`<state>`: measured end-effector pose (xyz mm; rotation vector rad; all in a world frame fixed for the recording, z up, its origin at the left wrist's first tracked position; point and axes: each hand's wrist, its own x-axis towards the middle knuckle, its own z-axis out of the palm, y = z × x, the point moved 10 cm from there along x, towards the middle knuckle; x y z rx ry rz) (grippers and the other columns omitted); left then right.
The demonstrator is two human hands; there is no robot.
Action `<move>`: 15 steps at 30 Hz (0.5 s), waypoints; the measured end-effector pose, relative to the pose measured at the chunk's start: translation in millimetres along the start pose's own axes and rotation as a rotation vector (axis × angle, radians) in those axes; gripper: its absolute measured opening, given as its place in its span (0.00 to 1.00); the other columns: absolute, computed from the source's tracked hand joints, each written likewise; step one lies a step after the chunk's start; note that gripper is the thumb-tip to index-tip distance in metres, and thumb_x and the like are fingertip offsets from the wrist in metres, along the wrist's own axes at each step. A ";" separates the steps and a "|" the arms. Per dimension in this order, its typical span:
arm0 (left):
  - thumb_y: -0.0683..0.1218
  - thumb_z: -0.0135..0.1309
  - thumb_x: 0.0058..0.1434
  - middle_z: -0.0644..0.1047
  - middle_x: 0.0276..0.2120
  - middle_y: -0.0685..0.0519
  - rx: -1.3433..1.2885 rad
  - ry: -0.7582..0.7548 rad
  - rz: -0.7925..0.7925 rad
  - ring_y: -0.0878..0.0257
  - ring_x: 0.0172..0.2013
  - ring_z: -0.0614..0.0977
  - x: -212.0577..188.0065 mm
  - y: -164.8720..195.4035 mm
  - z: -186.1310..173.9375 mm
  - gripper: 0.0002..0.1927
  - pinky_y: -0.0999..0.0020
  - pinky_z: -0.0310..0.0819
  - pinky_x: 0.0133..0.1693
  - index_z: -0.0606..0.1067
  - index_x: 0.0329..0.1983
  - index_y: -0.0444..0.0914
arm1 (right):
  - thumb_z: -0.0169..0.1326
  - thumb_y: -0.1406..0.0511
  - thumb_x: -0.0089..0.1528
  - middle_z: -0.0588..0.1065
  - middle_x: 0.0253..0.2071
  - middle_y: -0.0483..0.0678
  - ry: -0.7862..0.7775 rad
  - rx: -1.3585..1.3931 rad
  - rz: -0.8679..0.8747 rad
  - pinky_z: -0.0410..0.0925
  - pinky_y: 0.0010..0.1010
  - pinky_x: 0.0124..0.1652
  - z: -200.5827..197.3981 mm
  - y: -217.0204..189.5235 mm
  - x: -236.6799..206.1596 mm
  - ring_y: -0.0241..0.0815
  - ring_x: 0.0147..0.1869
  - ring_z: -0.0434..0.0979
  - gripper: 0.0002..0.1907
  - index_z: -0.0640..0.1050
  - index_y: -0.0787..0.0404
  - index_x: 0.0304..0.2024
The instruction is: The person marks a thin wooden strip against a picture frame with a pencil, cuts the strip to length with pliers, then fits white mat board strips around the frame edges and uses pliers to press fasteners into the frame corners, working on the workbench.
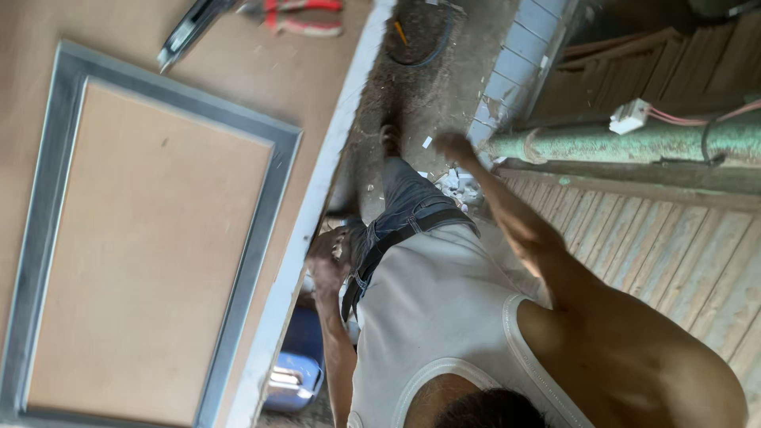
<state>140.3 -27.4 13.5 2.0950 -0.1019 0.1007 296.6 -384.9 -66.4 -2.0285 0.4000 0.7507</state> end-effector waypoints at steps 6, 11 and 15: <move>0.45 0.52 0.66 0.81 0.44 0.44 -0.441 -0.529 -0.618 0.56 0.44 0.81 53.7 -42.8 194.7 0.13 0.63 0.75 0.48 0.81 0.46 0.33 | 0.55 0.60 0.62 0.79 0.44 0.49 -0.278 0.168 0.357 0.72 0.36 0.47 -38.6 126.6 -41.8 0.42 0.46 0.78 0.15 0.79 0.60 0.48; 0.47 0.54 0.67 0.81 0.47 0.46 -0.816 -0.701 -0.615 0.58 0.47 0.80 142.2 24.0 307.5 0.17 0.65 0.73 0.51 0.80 0.55 0.33 | 0.56 0.57 0.63 0.79 0.51 0.50 -0.125 0.462 0.348 0.72 0.39 0.53 -173.2 141.9 -19.4 0.43 0.53 0.78 0.22 0.78 0.60 0.56; 0.50 0.56 0.68 0.78 0.54 0.42 -0.227 -0.759 -0.370 0.51 0.54 0.78 241.9 53.2 365.0 0.21 0.60 0.70 0.55 0.77 0.58 0.33 | 0.58 0.56 0.61 0.80 0.48 0.48 0.048 0.798 0.096 0.78 0.38 0.48 -264.6 96.0 36.3 0.42 0.51 0.82 0.22 0.77 0.60 0.54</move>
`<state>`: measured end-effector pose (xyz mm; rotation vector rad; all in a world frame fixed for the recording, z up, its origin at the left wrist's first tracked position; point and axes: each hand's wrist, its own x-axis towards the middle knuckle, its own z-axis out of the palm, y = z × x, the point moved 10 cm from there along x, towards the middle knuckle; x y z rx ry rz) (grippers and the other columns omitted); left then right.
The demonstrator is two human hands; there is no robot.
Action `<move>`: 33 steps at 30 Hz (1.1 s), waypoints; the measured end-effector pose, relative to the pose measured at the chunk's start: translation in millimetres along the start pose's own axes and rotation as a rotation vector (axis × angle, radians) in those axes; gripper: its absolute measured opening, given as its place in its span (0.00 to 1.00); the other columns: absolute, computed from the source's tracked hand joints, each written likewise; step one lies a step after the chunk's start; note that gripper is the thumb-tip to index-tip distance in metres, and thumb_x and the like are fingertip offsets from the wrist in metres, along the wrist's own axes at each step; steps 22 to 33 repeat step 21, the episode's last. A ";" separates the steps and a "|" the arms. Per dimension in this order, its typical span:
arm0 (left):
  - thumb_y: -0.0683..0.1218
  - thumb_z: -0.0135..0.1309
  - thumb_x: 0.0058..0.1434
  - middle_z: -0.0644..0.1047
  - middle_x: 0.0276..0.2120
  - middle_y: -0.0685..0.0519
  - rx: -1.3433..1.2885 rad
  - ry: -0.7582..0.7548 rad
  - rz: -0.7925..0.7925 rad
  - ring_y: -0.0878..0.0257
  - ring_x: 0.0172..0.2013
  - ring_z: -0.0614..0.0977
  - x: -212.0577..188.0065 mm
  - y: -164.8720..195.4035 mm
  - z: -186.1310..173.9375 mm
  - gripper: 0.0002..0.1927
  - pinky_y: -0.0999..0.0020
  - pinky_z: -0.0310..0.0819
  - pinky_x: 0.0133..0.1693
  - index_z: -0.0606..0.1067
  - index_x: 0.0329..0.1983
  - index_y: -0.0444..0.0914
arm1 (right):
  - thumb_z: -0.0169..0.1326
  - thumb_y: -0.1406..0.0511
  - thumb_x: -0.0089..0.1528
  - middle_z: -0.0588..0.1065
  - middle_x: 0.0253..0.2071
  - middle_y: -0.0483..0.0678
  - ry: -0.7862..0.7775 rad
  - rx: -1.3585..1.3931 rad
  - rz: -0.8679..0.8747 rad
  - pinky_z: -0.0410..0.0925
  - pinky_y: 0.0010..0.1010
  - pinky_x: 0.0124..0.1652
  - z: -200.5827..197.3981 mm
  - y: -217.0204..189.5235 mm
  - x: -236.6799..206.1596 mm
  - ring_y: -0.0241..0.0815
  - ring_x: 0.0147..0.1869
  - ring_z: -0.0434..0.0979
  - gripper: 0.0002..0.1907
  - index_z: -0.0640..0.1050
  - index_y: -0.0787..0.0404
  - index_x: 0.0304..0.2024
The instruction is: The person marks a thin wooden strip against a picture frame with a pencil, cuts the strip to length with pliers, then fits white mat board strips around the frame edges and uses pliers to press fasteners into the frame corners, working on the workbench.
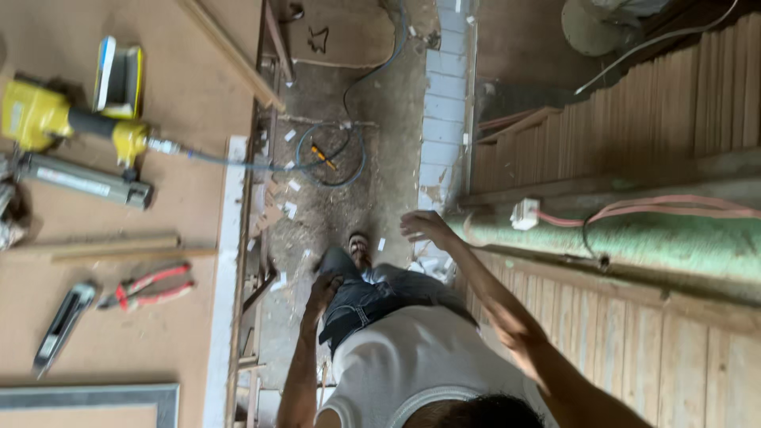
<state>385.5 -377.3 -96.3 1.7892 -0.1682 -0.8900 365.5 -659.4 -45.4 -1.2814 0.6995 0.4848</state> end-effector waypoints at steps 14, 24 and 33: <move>0.57 0.57 0.60 0.84 0.41 0.43 0.408 -0.419 0.189 0.51 0.44 0.86 384.7 250.8 57.2 0.22 0.59 0.77 0.48 0.80 0.51 0.40 | 0.58 0.57 0.64 0.81 0.47 0.50 0.491 -0.025 0.162 0.77 0.33 0.44 -280.1 -226.1 145.5 0.42 0.48 0.84 0.27 0.69 0.56 0.63; 0.49 0.60 0.61 0.83 0.47 0.47 0.476 -0.093 0.396 0.56 0.45 0.84 570.6 408.6 -16.3 0.20 0.63 0.77 0.48 0.78 0.57 0.41 | 0.56 0.57 0.65 0.78 0.50 0.57 0.780 0.254 0.154 0.77 0.46 0.47 -384.4 -223.8 129.7 0.53 0.47 0.83 0.27 0.70 0.69 0.60; 0.49 0.60 0.61 0.83 0.47 0.47 0.476 -0.093 0.396 0.56 0.45 0.84 570.6 408.6 -16.3 0.20 0.63 0.77 0.48 0.78 0.57 0.41 | 0.56 0.57 0.65 0.78 0.50 0.57 0.780 0.254 0.154 0.77 0.46 0.47 -384.4 -223.8 129.7 0.53 0.47 0.83 0.27 0.70 0.69 0.60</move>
